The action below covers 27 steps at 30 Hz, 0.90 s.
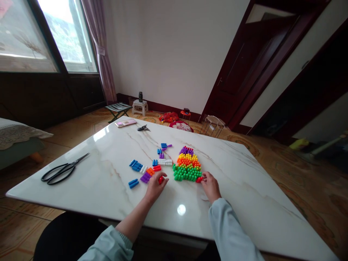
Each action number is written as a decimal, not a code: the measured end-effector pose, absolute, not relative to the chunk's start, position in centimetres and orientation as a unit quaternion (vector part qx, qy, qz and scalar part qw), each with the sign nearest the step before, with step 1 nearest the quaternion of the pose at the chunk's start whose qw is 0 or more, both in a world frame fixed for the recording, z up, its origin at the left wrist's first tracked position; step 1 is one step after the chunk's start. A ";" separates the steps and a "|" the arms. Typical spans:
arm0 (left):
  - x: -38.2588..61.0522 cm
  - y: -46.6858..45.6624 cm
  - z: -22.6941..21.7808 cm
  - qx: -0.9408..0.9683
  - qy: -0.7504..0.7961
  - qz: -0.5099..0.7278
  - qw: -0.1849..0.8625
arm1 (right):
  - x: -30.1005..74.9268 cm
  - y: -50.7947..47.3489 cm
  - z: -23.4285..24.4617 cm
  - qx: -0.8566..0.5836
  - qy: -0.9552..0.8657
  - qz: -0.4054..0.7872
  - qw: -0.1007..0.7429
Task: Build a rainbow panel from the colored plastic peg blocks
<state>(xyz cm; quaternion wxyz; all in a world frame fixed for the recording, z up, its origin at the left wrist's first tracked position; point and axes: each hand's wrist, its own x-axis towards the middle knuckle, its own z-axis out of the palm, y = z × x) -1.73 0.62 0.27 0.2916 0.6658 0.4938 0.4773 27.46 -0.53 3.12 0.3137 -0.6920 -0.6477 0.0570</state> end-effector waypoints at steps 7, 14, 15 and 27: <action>-1.6 0.4 0.8 0.690 0.499 0.457 0.256 | 19.7 -3.0 3.7 -0.618 -0.651 0.070 0.435; -1.7 0.2 0.5 0.687 0.473 0.478 0.276 | 9.8 -2.9 5.0 -0.602 -0.666 0.209 0.388; -1.8 0.2 0.6 0.691 0.462 0.480 0.282 | 9.4 -2.7 5.2 -0.615 -0.659 0.212 0.377; -1.6 0.0 0.5 0.706 0.458 0.427 0.330 | 11.8 -3.0 3.9 -0.601 -0.602 0.224 0.476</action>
